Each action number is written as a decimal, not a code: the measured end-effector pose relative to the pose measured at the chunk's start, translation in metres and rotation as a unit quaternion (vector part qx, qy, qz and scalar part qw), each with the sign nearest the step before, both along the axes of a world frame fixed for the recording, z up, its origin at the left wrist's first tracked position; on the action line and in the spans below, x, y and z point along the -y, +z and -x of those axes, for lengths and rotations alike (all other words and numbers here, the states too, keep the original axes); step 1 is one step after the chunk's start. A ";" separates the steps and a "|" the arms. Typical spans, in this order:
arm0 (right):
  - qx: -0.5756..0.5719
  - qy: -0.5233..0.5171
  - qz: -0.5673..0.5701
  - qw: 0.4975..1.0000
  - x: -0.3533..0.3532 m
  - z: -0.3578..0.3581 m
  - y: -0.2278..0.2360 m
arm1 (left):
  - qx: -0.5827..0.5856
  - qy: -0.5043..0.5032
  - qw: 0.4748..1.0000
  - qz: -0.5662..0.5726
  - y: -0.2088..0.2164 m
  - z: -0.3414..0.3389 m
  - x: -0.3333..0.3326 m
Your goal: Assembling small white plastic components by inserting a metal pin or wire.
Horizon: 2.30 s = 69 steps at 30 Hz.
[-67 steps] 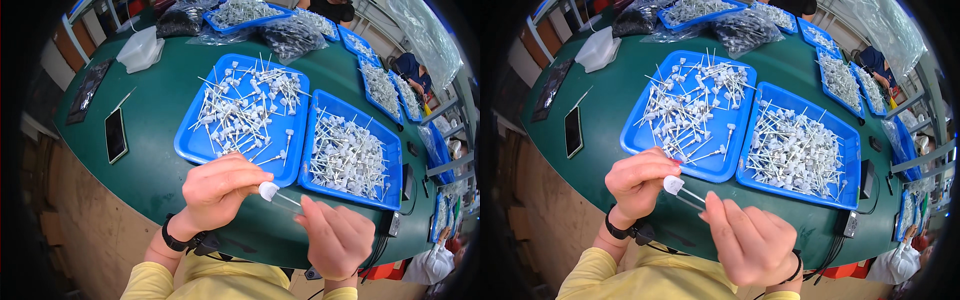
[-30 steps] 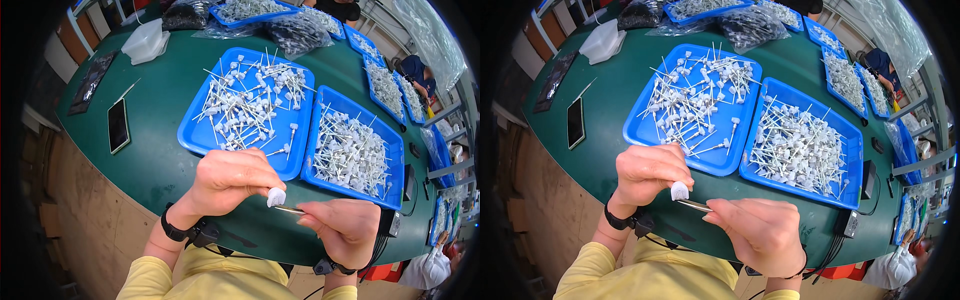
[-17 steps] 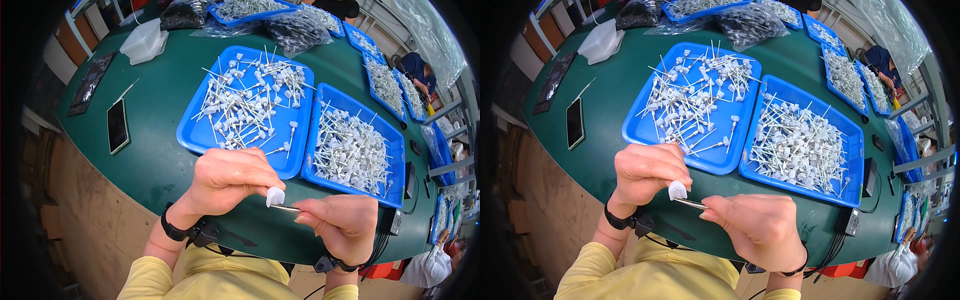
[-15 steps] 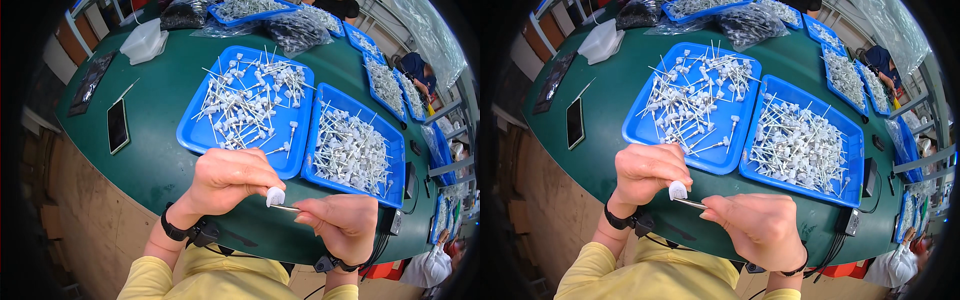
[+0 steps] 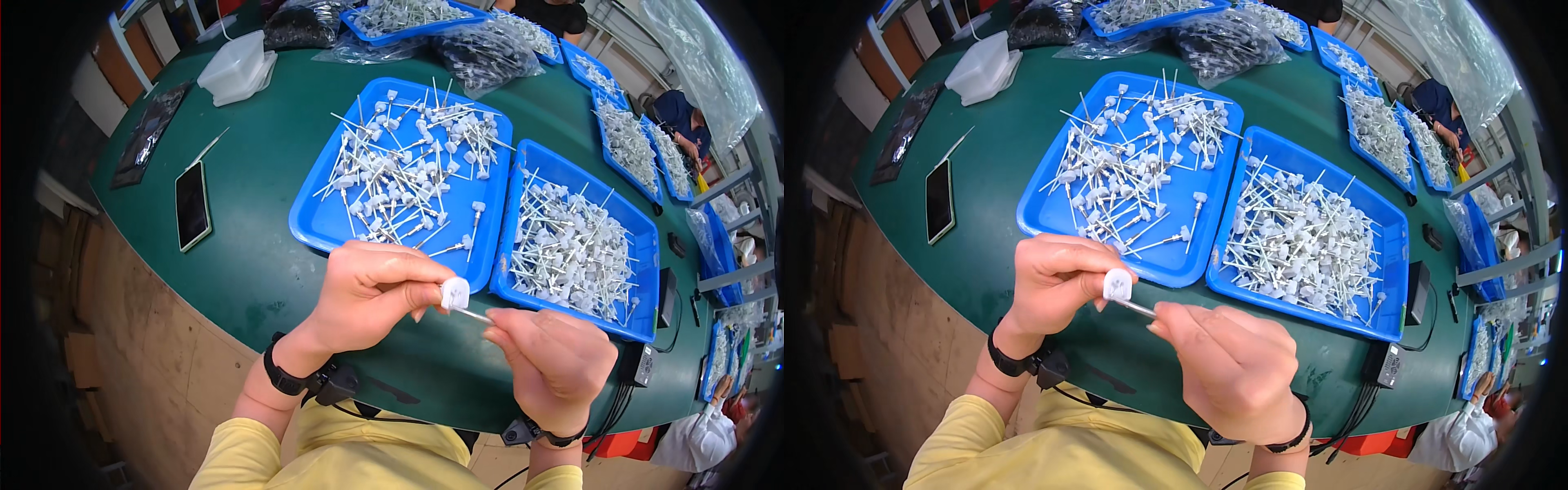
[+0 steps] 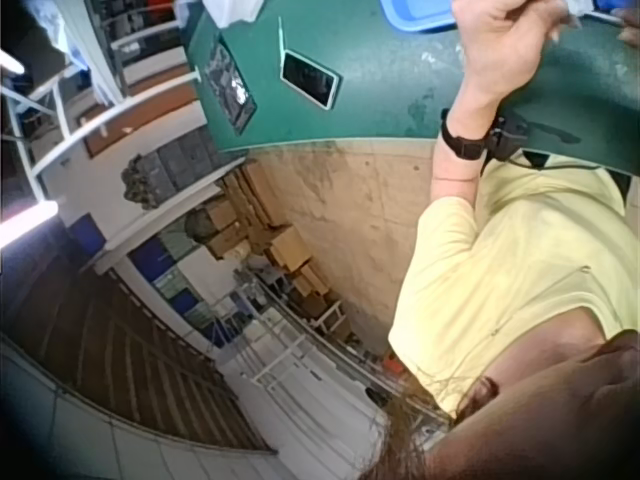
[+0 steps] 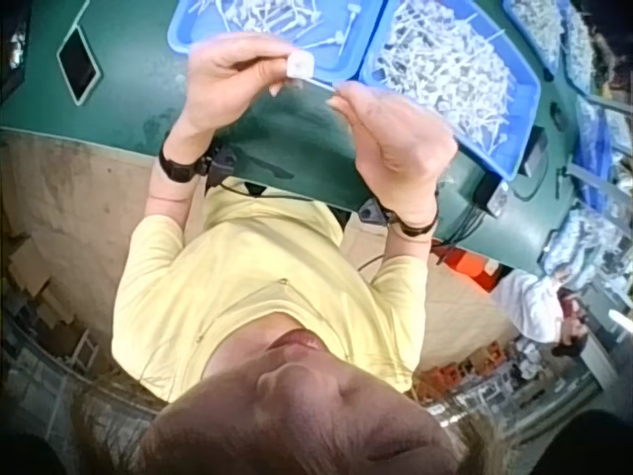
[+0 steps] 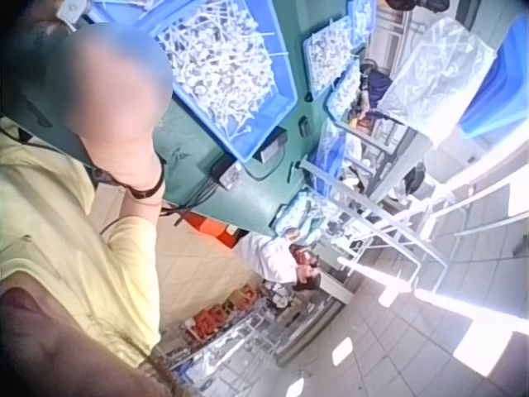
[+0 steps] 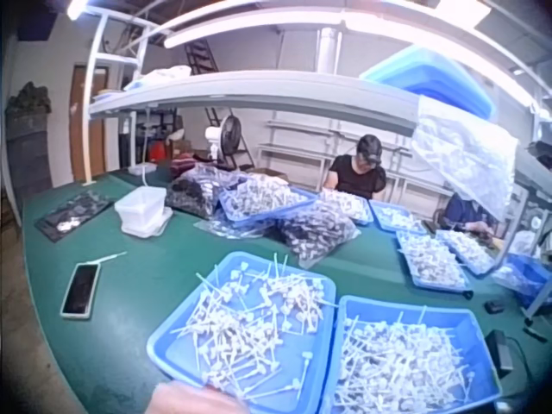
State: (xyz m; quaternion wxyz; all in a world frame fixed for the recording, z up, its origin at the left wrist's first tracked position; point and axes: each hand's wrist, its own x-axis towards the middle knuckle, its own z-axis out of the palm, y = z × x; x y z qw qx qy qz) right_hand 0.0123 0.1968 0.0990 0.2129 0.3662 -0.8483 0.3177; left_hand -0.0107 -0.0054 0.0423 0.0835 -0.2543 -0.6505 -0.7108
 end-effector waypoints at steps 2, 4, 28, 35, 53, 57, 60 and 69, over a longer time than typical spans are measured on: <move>-0.062 -0.013 -0.025 0.998 0.003 0.001 -0.005 | 0.068 -0.016 0.997 -0.017 0.001 -0.002 0.000; -0.115 -0.030 -0.058 0.991 0.007 -0.001 -0.007 | 0.105 -0.027 0.994 -0.030 0.001 -0.002 -0.001; -0.350 -0.114 -0.262 0.892 0.020 -0.004 -0.014 | 0.232 -0.087 0.955 -0.162 -0.008 0.000 -0.013; -0.244 -0.099 -0.217 0.940 0.014 -0.013 -0.004 | 0.148 -0.002 0.982 -0.118 -0.006 -0.001 -0.010; -0.138 -0.025 -0.021 0.990 0.010 -0.006 -0.005 | -0.104 0.001 0.993 -0.052 -0.003 0.004 -0.005; -0.129 -0.024 -0.022 0.991 0.011 -0.006 -0.007 | -0.096 -0.001 0.994 -0.057 -0.004 0.003 -0.005; -0.129 -0.022 -0.033 0.991 0.011 -0.006 -0.006 | -0.095 -0.001 0.994 -0.056 -0.004 0.003 -0.005; -0.083 0.008 0.014 0.996 0.009 -0.003 -0.007 | -0.078 -0.011 0.995 -0.066 -0.004 0.003 -0.005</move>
